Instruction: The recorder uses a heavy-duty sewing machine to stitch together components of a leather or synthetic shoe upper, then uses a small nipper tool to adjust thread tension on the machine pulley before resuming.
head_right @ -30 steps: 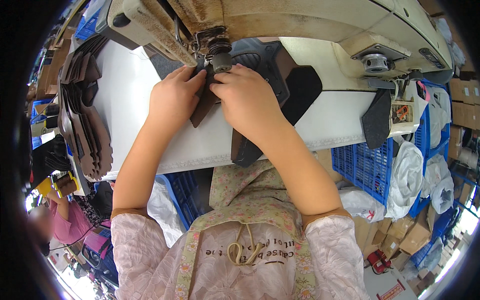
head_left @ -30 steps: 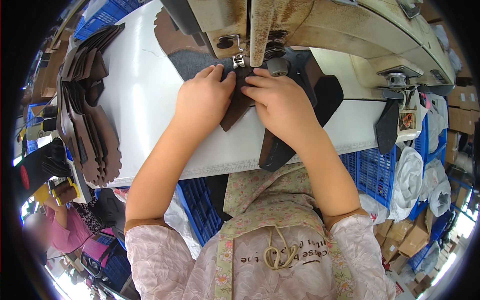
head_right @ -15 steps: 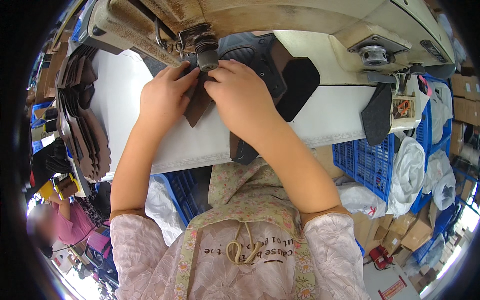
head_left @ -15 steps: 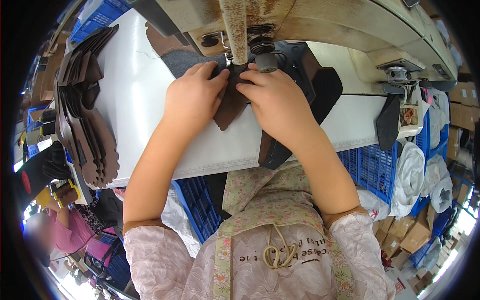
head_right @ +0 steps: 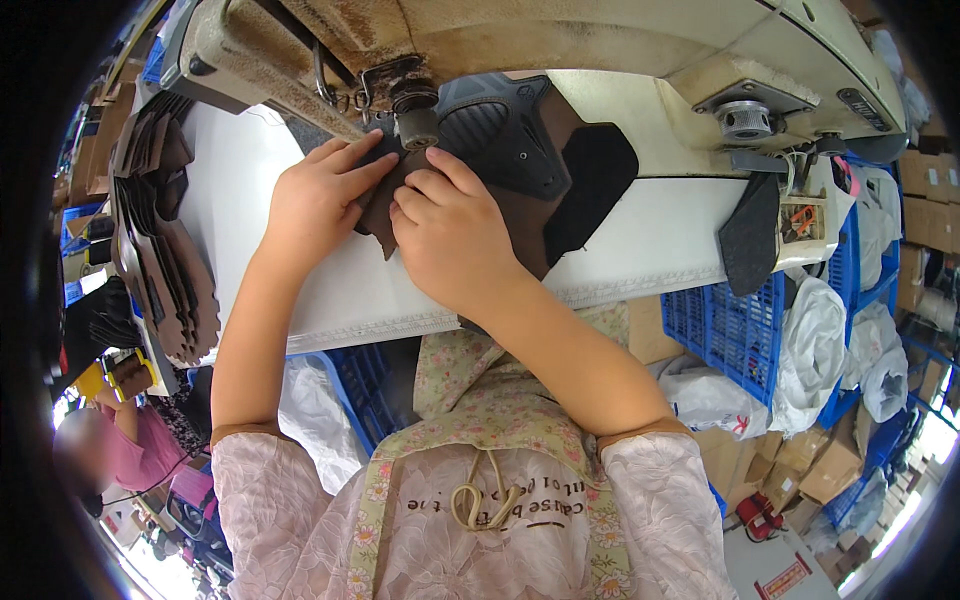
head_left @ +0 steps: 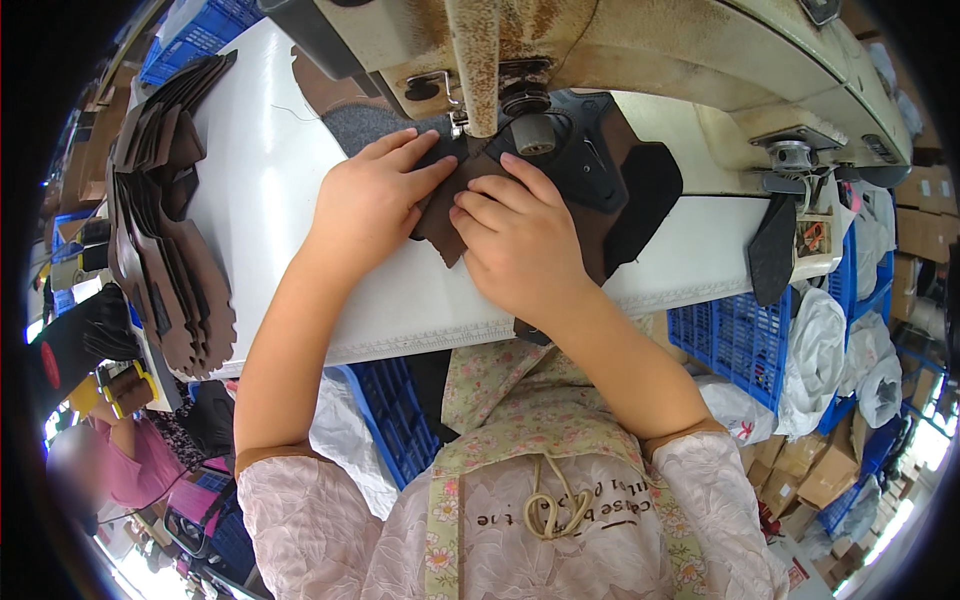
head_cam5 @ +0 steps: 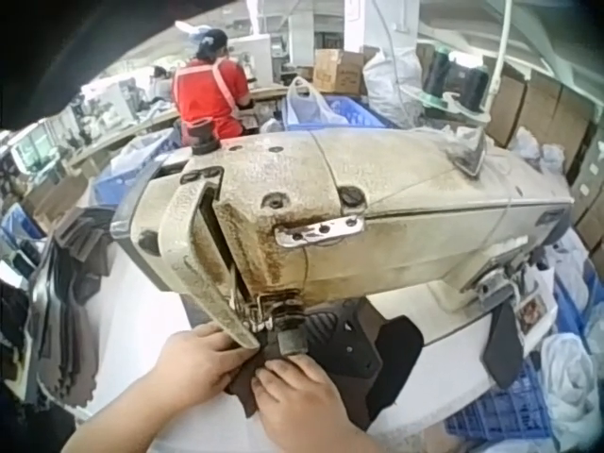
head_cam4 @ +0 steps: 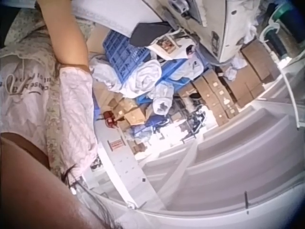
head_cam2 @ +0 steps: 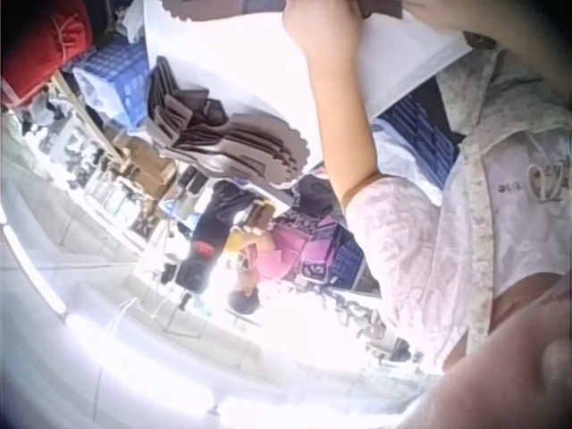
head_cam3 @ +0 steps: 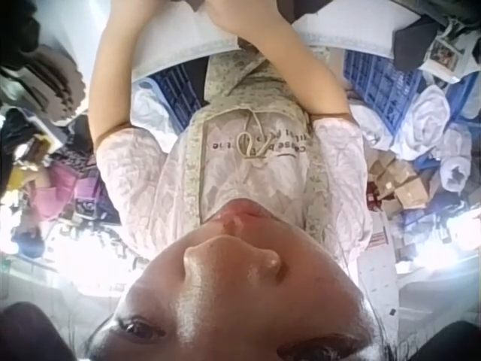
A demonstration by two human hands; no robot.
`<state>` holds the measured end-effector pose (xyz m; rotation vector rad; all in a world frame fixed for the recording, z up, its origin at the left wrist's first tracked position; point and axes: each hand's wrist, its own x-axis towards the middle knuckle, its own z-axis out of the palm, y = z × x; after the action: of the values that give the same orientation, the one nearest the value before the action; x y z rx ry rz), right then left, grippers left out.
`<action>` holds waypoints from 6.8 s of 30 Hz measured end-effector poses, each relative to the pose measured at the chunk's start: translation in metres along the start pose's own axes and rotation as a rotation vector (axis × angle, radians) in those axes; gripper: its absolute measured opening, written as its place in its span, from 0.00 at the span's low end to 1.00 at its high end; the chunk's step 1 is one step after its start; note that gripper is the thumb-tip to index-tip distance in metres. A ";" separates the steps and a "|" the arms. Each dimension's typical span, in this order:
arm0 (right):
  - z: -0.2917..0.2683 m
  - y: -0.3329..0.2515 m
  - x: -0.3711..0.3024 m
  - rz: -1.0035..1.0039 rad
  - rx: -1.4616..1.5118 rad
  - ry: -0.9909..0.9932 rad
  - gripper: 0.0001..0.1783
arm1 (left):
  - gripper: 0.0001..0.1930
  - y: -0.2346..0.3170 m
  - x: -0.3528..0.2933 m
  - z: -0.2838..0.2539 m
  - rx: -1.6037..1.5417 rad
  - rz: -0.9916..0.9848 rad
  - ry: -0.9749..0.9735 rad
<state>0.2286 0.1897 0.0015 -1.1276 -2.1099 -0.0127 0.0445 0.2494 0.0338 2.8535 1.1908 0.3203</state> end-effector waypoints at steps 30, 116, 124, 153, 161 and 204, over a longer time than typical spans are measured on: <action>-0.004 0.007 0.001 -0.044 0.079 -0.050 0.09 | 0.22 -0.005 -0.003 0.016 -0.084 -0.006 0.160; -0.046 0.055 0.013 -0.158 0.039 -0.357 0.17 | 0.27 0.006 -0.003 -0.040 0.663 0.136 -0.236; -0.033 0.052 0.019 -0.184 -0.065 -0.339 0.18 | 0.26 0.031 -0.010 -0.028 0.605 -0.032 -0.382; -0.013 0.067 -0.004 -0.098 -0.007 -0.170 0.16 | 0.28 0.028 0.000 -0.001 0.176 0.056 -0.017; -0.012 0.064 -0.003 -0.087 0.022 -0.109 0.18 | 0.29 0.027 -0.002 0.006 0.173 0.053 0.048; -0.027 0.062 0.004 -0.147 -0.093 -0.255 0.17 | 0.25 0.022 -0.022 0.008 0.240 0.078 0.015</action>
<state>0.2881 0.2217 0.0040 -1.0722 -2.4382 -0.0379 0.0462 0.2184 0.0248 3.1133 1.1985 0.2138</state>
